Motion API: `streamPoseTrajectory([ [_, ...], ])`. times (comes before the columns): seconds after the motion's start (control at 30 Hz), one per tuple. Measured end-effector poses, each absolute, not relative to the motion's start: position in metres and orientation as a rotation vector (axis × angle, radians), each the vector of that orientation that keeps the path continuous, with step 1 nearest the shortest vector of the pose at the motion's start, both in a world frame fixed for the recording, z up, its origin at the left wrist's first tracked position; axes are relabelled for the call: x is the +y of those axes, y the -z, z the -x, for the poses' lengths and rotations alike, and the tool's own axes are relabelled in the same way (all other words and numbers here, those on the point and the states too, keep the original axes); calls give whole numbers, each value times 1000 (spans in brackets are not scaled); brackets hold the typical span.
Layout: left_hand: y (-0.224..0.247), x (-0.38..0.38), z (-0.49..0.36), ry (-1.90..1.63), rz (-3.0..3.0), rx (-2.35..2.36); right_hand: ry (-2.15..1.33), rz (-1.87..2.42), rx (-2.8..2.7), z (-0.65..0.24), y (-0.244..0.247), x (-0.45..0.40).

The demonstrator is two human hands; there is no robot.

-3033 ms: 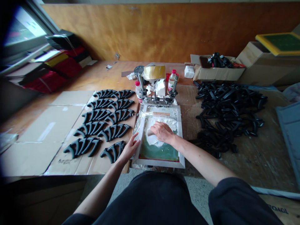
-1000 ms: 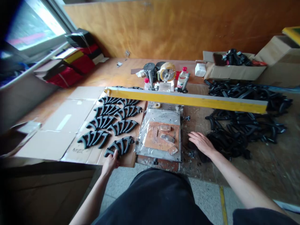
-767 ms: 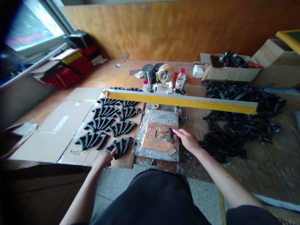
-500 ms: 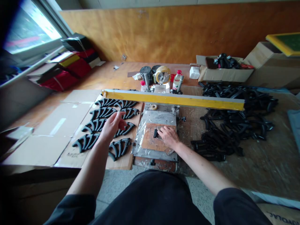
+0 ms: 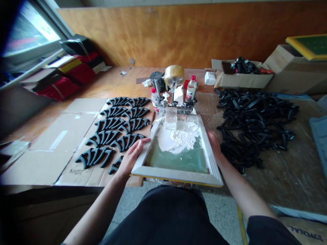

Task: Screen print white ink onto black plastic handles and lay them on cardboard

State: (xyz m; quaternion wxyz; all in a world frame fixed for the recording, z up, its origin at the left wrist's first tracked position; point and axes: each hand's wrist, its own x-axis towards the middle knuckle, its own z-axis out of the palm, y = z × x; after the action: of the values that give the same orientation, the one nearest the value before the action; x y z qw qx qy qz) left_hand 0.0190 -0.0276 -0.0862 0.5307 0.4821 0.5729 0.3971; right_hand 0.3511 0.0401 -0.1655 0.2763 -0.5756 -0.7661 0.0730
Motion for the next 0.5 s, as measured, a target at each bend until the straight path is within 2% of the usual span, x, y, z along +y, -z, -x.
streamPoseTrajectory([
  [0.1,133,-37,-13,-830,-1091,1451,-14,1625,-1866,-351,146,60],
  [0.23,176,-31,-13,-731,-1147,1573,5,1457,-2102,-282,124,84],
  [0.4,189,-24,-9,-651,-1207,1591,-216,1477,-2412,-234,129,78],
  [0.5,190,-24,-7,-656,-1208,1579,-228,1180,-2603,-246,139,50],
])
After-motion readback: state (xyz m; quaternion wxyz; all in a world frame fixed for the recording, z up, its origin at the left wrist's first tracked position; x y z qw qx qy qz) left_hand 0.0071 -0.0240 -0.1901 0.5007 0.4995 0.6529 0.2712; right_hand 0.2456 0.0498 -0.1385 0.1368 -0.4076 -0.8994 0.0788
